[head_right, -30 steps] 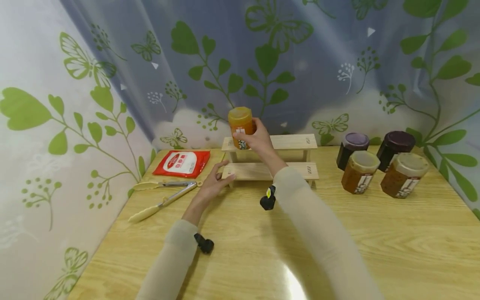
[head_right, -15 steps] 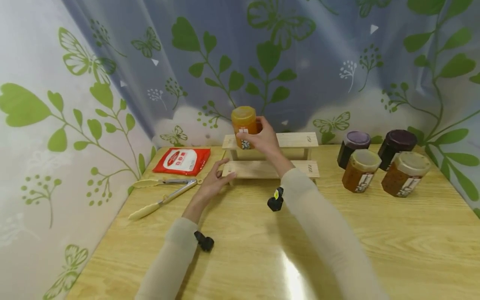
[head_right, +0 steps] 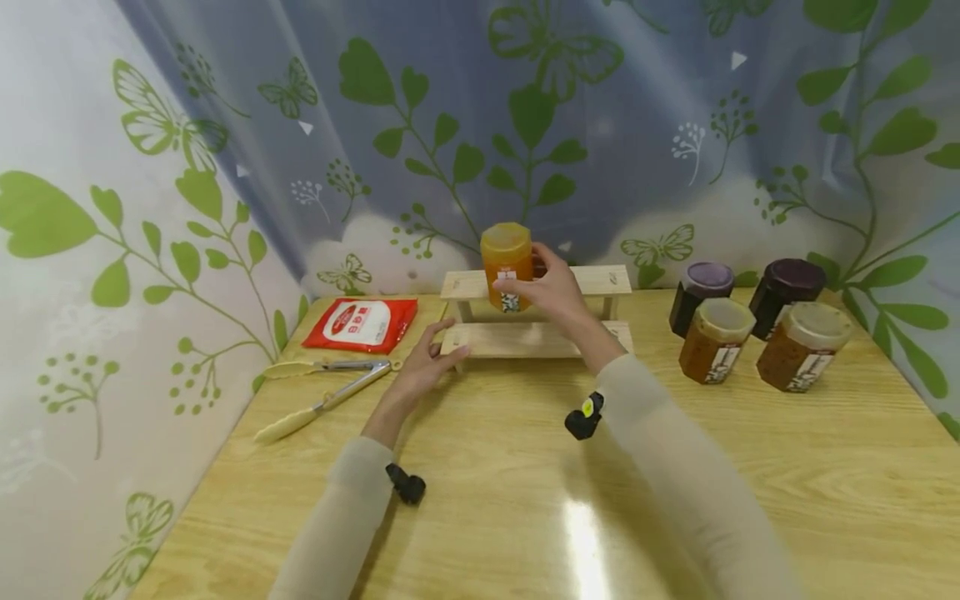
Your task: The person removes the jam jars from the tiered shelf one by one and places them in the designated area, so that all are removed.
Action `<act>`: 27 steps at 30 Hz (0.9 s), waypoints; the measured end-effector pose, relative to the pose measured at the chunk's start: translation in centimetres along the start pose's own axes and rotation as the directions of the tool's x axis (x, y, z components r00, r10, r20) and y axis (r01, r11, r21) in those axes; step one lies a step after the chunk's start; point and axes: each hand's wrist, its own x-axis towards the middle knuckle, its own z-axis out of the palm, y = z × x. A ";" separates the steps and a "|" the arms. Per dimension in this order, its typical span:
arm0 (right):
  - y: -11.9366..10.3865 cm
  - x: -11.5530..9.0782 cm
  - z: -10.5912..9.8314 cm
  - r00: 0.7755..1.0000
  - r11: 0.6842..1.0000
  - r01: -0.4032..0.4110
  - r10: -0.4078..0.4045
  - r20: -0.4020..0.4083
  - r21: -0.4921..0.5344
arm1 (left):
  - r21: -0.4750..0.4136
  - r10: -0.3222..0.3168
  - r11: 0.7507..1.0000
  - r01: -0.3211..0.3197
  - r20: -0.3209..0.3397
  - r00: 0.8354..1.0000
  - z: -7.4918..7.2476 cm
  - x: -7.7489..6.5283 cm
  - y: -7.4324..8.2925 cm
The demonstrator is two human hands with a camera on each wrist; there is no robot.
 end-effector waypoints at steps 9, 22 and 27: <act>0.3 -1.8 -1.9 1.000 1.000 0.005 -0.005 -0.002 -0.008 | 0.010 0.012 1.000 -0.012 0.000 1.000 0.0 -0.1 0.0; 0.6 -4.3 -4.4 0.999 0.999 0.027 -0.028 -0.017 -0.042 | 0.026 0.008 1.000 -0.007 -0.003 1.000 0.1 -0.2 0.2; 1.0 -5.3 -5.4 1.000 0.995 0.017 -0.019 -0.024 -0.098 | 0.020 0.001 1.000 -0.001 -0.006 1.000 0.1 -0.2 0.2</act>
